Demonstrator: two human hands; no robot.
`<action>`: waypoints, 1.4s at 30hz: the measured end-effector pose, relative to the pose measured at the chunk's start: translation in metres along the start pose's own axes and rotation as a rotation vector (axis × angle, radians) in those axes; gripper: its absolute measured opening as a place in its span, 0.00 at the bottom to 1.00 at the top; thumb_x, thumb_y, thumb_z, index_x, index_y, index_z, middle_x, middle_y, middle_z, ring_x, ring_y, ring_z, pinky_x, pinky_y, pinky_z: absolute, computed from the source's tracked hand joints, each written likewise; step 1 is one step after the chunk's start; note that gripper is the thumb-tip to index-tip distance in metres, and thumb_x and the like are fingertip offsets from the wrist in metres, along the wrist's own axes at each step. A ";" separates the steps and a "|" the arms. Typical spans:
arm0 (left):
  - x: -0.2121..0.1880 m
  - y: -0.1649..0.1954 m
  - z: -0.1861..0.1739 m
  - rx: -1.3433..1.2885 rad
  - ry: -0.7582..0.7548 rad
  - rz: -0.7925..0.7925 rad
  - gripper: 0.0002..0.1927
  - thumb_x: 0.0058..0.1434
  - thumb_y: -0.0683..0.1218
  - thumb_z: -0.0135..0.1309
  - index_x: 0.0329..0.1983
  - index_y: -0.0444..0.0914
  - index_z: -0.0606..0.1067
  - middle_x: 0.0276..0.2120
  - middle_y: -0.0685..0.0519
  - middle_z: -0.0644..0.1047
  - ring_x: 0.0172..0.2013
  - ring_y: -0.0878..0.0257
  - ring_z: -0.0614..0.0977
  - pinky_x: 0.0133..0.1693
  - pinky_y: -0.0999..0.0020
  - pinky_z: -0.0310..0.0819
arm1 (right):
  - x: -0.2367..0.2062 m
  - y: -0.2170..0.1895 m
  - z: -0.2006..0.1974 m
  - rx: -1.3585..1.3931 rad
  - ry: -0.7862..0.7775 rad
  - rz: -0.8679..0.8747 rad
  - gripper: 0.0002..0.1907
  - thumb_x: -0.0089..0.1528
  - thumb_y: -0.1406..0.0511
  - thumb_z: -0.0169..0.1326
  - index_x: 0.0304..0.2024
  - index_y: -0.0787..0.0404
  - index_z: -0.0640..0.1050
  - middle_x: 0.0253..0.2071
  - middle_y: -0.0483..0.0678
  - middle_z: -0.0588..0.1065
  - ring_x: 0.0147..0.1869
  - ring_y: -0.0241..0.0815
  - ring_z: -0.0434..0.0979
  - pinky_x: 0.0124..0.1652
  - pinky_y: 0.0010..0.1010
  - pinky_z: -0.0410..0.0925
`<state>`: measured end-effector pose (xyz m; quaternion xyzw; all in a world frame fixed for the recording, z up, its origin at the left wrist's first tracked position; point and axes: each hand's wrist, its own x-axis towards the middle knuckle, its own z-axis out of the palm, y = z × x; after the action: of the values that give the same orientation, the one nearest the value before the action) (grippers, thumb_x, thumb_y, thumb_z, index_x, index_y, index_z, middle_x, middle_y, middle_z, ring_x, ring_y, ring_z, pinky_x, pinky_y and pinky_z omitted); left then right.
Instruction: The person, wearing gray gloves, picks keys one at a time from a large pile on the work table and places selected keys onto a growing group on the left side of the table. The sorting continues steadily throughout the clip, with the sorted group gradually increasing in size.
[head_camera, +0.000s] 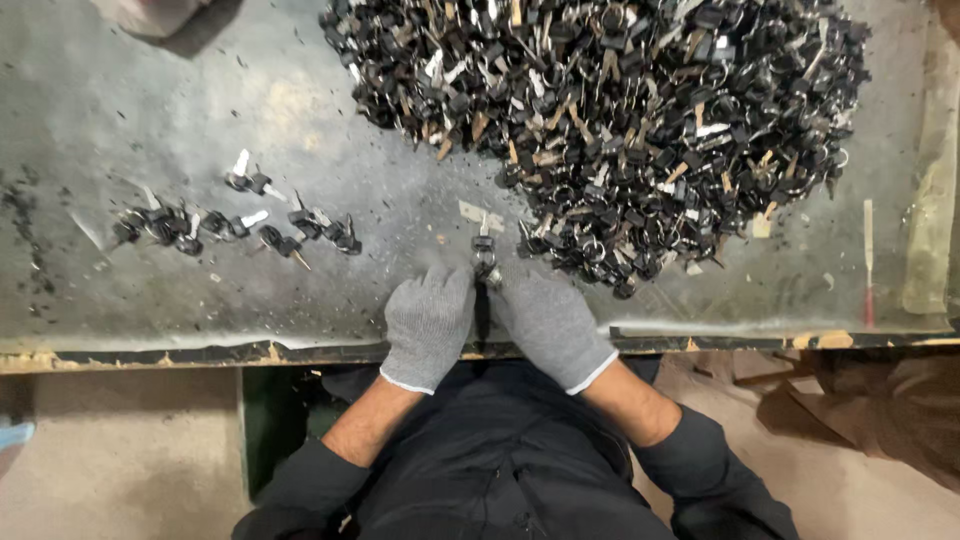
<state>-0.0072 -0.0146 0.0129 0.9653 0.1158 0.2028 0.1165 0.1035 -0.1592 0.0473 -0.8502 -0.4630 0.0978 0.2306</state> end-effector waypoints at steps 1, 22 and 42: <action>0.000 0.001 0.000 -0.048 -0.016 -0.037 0.10 0.56 0.44 0.61 0.41 0.41 0.77 0.30 0.48 0.78 0.26 0.50 0.79 0.29 0.56 0.72 | -0.006 -0.001 0.003 -0.077 -0.001 0.010 0.30 0.61 0.63 0.54 0.62 0.73 0.65 0.33 0.57 0.78 0.32 0.54 0.82 0.27 0.40 0.74; 0.004 0.004 -0.008 -0.271 -0.062 -0.077 0.04 0.57 0.42 0.60 0.33 0.40 0.75 0.28 0.48 0.75 0.26 0.48 0.78 0.30 0.53 0.71 | -0.003 0.001 0.012 -0.017 -0.156 0.153 0.11 0.69 0.62 0.50 0.45 0.65 0.72 0.30 0.57 0.77 0.30 0.56 0.81 0.29 0.45 0.73; 0.007 -0.003 -0.009 -0.307 -0.140 -0.049 0.06 0.58 0.43 0.60 0.30 0.39 0.73 0.27 0.47 0.75 0.26 0.45 0.78 0.28 0.51 0.70 | -0.005 -0.005 -0.001 -0.192 -0.081 0.112 0.08 0.61 0.64 0.54 0.39 0.63 0.73 0.29 0.54 0.78 0.32 0.54 0.83 0.26 0.42 0.74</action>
<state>-0.0053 -0.0082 0.0223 0.9449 0.0987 0.1475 0.2752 0.0976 -0.1613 0.0501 -0.8882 -0.4311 0.1002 0.1232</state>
